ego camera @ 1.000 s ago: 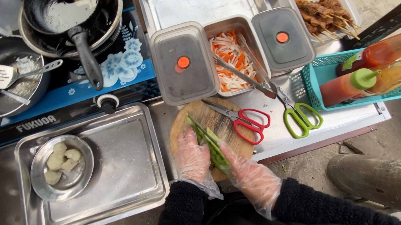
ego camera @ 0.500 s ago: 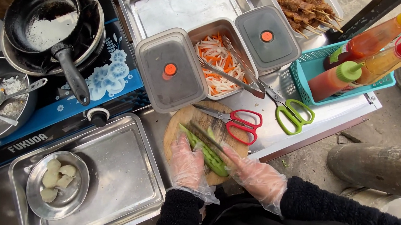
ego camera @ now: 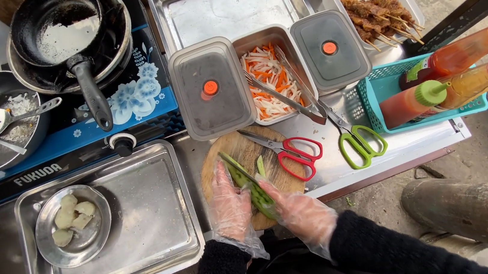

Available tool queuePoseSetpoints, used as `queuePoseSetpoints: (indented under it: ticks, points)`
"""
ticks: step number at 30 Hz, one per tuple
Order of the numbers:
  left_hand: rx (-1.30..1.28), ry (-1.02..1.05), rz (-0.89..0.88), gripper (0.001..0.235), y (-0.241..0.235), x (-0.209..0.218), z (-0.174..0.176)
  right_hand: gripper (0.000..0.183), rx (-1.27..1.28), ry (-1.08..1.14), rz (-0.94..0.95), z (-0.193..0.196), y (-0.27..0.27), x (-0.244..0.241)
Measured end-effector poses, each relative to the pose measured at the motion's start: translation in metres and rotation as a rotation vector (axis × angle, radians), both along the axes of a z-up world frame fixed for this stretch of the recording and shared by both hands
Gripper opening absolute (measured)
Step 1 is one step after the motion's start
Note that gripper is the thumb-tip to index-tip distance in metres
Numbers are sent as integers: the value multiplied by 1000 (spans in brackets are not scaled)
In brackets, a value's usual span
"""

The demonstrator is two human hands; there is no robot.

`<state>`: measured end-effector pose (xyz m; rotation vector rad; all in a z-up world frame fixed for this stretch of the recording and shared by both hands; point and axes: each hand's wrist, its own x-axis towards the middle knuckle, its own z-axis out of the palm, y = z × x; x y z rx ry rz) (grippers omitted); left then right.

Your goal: Grilling meat skewers on a charcoal grill, fanning the coals, slicing cucumbers, and assembling a sandwich at a street food stall.

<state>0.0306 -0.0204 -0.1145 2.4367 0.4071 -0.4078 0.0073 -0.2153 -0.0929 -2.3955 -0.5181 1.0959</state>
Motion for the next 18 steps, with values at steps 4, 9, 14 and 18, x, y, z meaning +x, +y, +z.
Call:
queuePoseSetpoints:
  ticks: [4, 9, 14, 18]
  points:
    - [-126, -83, 63, 97, -2, 3, 6, 74, -20, 30, -162, -7, -13, -8]
    - [-139, -81, 78, 97, 0, 2, -8, 71, -79, 156, -314, 24, -29, -17]
    - [-144, 23, 102, 103, -5, 5, 17, 78, 91, 33, -196, 11, -27, -22]
    - [-48, 90, 66, 102, -7, 0, 39, 80, 65, 67, -201, 7, -25, -21]
